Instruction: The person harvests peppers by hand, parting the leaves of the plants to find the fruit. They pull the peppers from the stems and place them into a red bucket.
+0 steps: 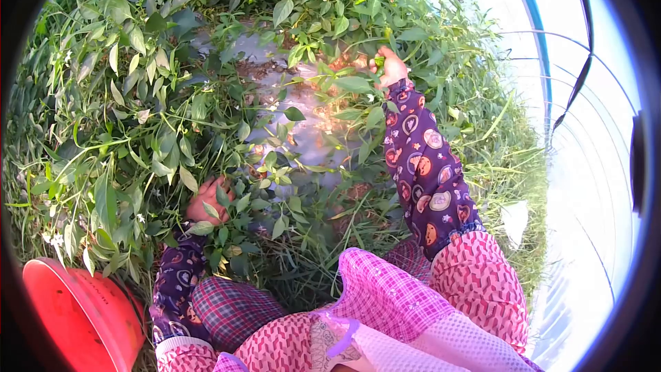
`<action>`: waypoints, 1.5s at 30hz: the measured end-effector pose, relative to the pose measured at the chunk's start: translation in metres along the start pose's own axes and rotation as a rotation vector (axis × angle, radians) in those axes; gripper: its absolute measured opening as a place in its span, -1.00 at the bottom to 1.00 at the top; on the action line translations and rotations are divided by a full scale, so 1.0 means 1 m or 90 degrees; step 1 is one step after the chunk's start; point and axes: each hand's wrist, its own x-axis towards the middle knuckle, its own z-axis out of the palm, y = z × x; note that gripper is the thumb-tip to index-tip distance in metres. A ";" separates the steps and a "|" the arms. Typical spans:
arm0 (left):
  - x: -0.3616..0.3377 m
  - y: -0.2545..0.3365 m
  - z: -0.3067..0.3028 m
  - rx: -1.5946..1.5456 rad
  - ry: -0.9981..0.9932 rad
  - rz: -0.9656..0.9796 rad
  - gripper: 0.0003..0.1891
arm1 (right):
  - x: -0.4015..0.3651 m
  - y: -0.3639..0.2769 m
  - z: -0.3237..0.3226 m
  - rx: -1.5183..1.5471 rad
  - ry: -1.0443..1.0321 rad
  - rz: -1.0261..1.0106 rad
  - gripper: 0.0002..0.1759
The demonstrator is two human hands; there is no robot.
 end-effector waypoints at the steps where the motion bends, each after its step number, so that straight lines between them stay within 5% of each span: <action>1: 0.000 -0.001 -0.002 0.029 -0.010 0.011 -0.48 | 0.017 -0.007 -0.020 -0.090 -0.011 0.043 -0.81; 2: -0.001 -0.002 -0.004 0.059 -0.020 0.023 -0.48 | 0.009 -0.012 -0.021 -0.005 0.051 0.034 -0.83; 8: 0.000 0.000 -0.008 -0.068 -0.034 -0.014 -0.46 | 0.007 -0.036 -0.022 -0.021 -0.181 -0.019 -0.76; 16: -0.002 -0.003 -0.010 0.061 0.026 0.018 -0.46 | -0.020 -0.060 0.009 -0.241 -0.015 -0.059 -0.78; 18: 0.000 -0.002 -0.011 0.035 0.007 0.013 -0.46 | -0.041 -0.069 0.003 -0.067 -0.208 0.040 -0.77; 24: 0.000 -0.002 -0.007 0.010 0.032 0.009 -0.48 | -0.162 -0.060 0.033 -0.078 -0.285 0.105 -0.70; 25: 0.002 -0.002 -0.010 0.129 -0.070 0.036 -0.47 | -0.180 -0.039 0.048 -0.073 -0.324 0.168 -0.69; 27: -0.002 0.006 0.004 0.023 -0.123 0.010 -0.52 | -0.224 0.003 0.095 -0.072 -0.435 0.346 -0.68; 32: -0.016 0.014 0.003 -0.066 -0.104 0.019 -0.52 | -0.399 0.055 0.241 -0.072 -0.797 0.553 -0.68; 35: -0.019 0.015 -0.001 -0.071 -0.089 0.027 -0.52 | -0.504 0.065 0.308 -0.039 -1.043 0.443 -0.70; 37: -0.019 0.016 -0.004 -0.074 -0.089 0.031 -0.52 | -0.549 0.081 0.334 -0.068 -1.108 0.237 -0.75; 39: -0.015 0.014 -0.004 -0.076 -0.098 0.031 -0.52 | -0.547 0.099 0.339 -0.127 -1.055 -0.032 -0.75; 41: -0.011 0.008 -0.006 -0.095 -0.115 0.034 -0.52 | -0.496 0.075 0.322 -0.066 -1.014 0.340 -0.65; 42: -0.004 0.000 -0.010 -0.107 -0.120 0.036 -0.52 | -0.459 0.065 0.313 -0.110 -1.021 0.334 -0.63; 45: 0.003 -0.006 -0.016 -0.175 -0.147 0.026 -0.52 | -0.335 0.070 0.289 -0.117 -0.734 0.159 -0.79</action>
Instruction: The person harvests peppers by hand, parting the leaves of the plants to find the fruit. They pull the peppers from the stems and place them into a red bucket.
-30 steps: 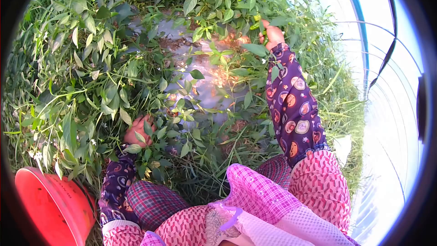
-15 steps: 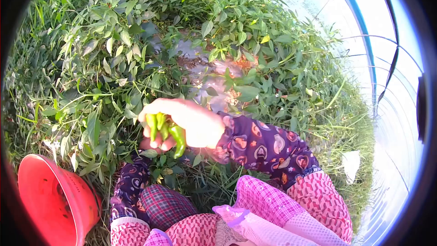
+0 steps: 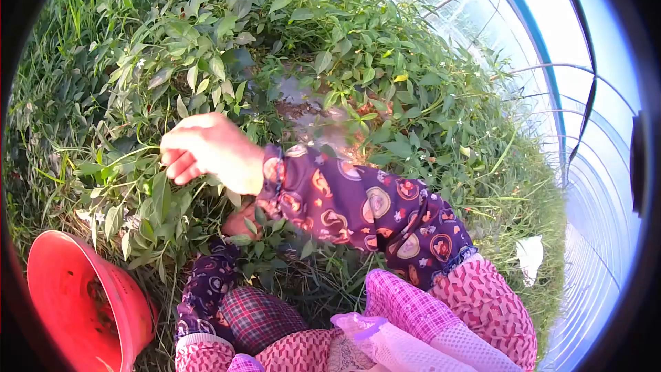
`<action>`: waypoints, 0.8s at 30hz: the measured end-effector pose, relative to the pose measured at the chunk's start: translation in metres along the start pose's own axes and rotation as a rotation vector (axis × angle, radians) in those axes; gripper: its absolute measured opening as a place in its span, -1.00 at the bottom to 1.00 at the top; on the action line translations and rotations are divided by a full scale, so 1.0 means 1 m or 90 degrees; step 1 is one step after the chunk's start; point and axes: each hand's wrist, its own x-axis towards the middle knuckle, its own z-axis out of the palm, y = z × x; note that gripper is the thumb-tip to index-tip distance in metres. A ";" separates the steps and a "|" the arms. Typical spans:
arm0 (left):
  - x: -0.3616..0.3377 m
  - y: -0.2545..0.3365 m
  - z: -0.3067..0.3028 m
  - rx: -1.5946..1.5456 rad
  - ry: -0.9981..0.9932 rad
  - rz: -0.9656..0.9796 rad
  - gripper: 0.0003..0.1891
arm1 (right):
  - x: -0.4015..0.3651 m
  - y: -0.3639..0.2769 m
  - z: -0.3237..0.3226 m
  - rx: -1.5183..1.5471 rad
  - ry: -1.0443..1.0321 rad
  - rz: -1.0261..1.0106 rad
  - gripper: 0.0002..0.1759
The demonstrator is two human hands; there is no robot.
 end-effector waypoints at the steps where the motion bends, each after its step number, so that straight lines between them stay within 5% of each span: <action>1: 0.003 -0.002 0.002 -0.041 -0.044 -0.020 -0.51 | 0.011 -0.001 -0.048 -0.056 0.121 -0.058 -0.82; 3: 0.006 0.000 0.017 -0.120 -0.186 -0.080 -0.50 | 0.042 0.005 -0.159 -0.142 0.234 -0.217 -0.85; 5: 0.001 0.000 0.027 -0.126 -0.156 -0.053 -0.50 | 0.050 -0.015 -0.228 -0.767 0.428 -0.304 -0.83; 7: 0.000 -0.002 0.029 -0.128 -0.120 -0.028 -0.51 | 0.054 -0.040 -0.263 -1.010 0.441 -0.326 -0.78; 10: 0.001 -0.009 0.023 0.096 -0.074 0.075 -0.49 | 0.065 -0.076 -0.290 -1.058 0.567 -0.375 -0.73; 15: 0.000 -0.012 0.033 0.010 0.152 0.055 -0.50 | 0.070 -0.118 -0.363 -0.958 0.909 -0.268 -0.75; 17: 0.002 -0.009 0.044 0.017 0.167 0.042 -0.53 | 0.077 -0.125 -0.418 -0.397 0.643 -0.233 -0.73; 20: 0.003 -0.009 0.041 0.005 0.188 0.025 -0.59 | 0.063 -0.133 -0.371 -0.561 0.691 -0.096 -0.57; 24: 0.001 -0.007 0.052 -0.141 0.213 0.022 -0.66 | 0.064 -0.140 -0.355 -0.719 0.547 0.009 -0.47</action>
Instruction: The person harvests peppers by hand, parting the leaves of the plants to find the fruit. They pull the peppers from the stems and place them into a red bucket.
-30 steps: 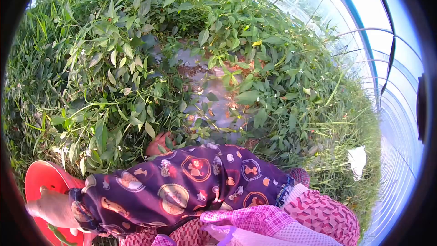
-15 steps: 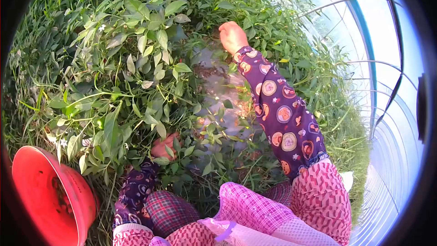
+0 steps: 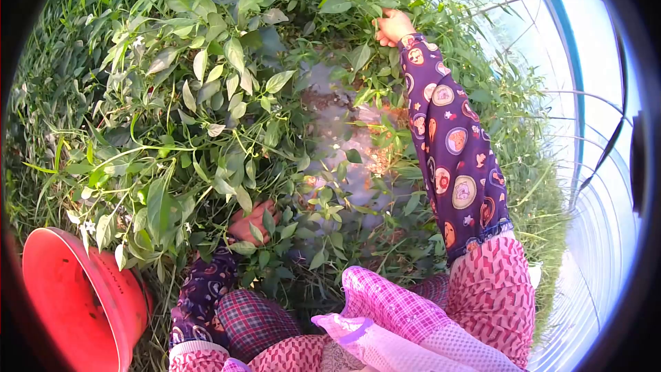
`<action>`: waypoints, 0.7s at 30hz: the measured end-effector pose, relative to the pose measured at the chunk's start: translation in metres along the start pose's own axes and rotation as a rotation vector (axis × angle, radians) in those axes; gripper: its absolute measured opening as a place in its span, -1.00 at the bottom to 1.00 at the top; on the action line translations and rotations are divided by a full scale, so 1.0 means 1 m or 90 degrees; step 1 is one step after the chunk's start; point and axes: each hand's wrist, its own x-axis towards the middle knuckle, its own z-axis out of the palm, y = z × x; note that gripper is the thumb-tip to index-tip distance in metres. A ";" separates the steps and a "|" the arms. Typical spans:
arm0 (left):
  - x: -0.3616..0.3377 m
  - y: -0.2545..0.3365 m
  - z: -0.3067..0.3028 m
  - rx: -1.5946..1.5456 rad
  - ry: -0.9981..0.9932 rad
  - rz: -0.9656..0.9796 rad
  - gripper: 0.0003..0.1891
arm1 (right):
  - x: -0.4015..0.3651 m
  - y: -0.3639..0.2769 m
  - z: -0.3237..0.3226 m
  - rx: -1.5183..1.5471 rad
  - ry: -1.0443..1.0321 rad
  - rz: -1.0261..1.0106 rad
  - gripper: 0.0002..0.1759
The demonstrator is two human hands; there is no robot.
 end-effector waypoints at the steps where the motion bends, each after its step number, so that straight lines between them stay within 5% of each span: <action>1: 0.003 0.001 -0.008 0.001 0.001 0.000 -0.66 | 0.001 -0.003 0.001 -0.048 -0.068 0.000 -0.45; 2: 0.008 0.002 -0.018 -0.010 -0.033 -0.007 -0.66 | -0.006 0.002 0.006 0.119 -0.061 -0.043 -0.50; 7: 0.010 0.007 -0.028 0.039 -0.210 -0.043 -0.58 | 0.000 0.000 0.006 -0.002 -0.057 -0.085 -0.63; 9: 0.001 0.002 0.003 -0.012 -0.057 -0.008 -0.67 | 0.007 0.003 0.000 -0.161 -0.051 -0.140 -0.72; 10: 0.000 0.002 0.007 -0.013 -0.057 -0.007 -0.67 | 0.018 0.017 0.006 -0.207 0.050 -0.323 -0.76; 19: 0.006 0.002 -0.008 0.047 -0.166 0.019 -0.76 | -0.038 -0.023 -0.047 -0.513 0.125 -0.286 -0.57; 21: 0.014 0.007 -0.037 -0.009 -0.255 -0.015 -0.54 | -0.027 -0.010 -0.080 -0.656 0.059 -0.357 -0.61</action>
